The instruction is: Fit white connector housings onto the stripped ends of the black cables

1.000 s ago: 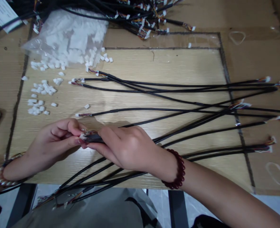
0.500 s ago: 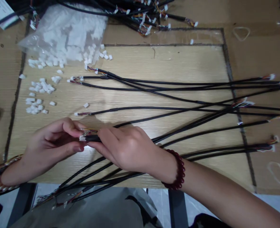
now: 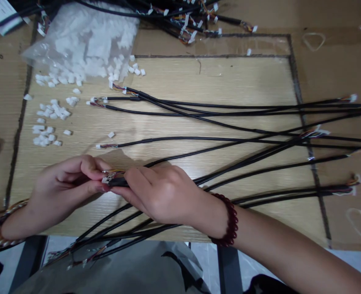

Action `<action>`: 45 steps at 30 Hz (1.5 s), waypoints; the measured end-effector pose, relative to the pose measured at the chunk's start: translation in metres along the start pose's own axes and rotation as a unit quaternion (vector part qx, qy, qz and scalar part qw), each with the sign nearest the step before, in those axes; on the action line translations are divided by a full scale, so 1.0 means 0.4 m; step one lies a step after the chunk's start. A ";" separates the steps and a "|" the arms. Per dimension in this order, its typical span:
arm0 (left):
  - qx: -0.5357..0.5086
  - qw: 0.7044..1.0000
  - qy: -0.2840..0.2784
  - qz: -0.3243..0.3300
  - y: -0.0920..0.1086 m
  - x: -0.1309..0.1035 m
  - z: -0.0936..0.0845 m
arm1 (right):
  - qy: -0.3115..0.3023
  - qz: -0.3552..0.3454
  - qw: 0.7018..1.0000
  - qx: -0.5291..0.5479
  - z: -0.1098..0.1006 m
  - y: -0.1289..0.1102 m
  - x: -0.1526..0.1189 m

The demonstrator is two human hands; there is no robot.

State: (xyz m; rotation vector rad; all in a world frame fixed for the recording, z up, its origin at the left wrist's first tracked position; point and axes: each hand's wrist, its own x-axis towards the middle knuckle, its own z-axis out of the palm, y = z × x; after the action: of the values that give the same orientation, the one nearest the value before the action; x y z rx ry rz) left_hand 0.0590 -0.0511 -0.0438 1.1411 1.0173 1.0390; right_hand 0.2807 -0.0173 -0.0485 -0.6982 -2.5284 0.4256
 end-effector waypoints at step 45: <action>0.105 0.991 -0.079 0.027 0.006 0.003 -0.015 | -0.228 0.411 0.629 0.620 -0.041 -0.014 0.031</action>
State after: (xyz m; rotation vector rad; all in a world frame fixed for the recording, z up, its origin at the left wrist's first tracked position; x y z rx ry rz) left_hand 0.0530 -0.0486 -0.0425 1.4071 0.9903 0.8841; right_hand 0.2777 -0.0122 -0.0278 -1.0928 -1.3349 2.5426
